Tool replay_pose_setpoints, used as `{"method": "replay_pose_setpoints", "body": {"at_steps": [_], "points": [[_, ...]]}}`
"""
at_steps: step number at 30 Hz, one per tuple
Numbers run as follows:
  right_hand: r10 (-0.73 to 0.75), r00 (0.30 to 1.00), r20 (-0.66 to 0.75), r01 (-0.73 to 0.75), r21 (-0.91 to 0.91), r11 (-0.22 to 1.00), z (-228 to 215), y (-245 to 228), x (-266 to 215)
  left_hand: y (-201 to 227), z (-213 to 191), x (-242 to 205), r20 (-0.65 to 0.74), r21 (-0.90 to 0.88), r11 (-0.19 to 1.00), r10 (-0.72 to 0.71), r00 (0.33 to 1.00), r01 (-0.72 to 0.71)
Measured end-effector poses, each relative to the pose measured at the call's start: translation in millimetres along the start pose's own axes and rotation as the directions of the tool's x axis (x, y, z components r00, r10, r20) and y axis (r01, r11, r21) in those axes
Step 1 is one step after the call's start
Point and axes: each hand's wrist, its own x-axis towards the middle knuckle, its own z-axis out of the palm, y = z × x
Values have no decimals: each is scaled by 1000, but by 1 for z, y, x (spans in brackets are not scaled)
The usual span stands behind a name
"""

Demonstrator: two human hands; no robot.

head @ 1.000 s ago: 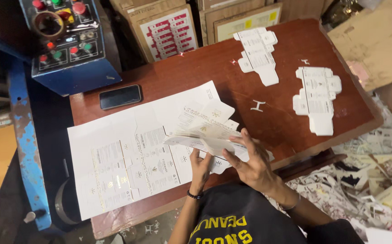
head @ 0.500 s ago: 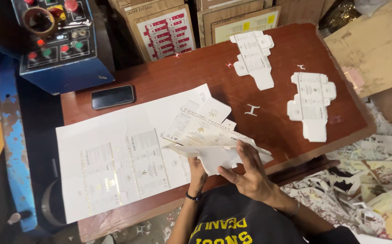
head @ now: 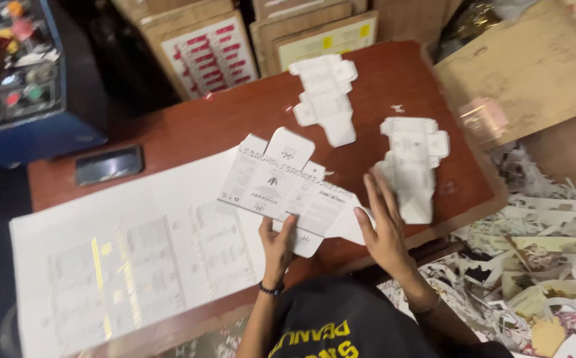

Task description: The person feeds large printed paper sheets into a die-cutting machine, presses a button to operate it, and then removes the cut pieces. They stack the resulting die-cut shapes on the table.

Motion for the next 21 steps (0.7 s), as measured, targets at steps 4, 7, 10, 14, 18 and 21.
{"method": "replay_pose_setpoints", "body": {"at_steps": [4,7,10,14,18,21], "points": [[374,877,301,-451,252,856,-3,102,7,-5,46,23,52,83,994,-77,996,72],[478,842,251,-540,395,743,4,201,17,-19,85,44,133,301,951,-114,985,70],[458,888,44,-435,406,804,-10,307,69,-37,116,58,243,408,911,-46,969,-59],[384,914,-130,-242,583,776,-40,421,166,-73,118,77,148,779,624,-282,948,65],[536,833,-140,-433,438,788,-39,478,238,-106,101,143,328,827,422,176,928,-372],[633,762,-137,-618,138,774,-29,501,255,-118,94,213,350,906,154,251,902,-394]]}}
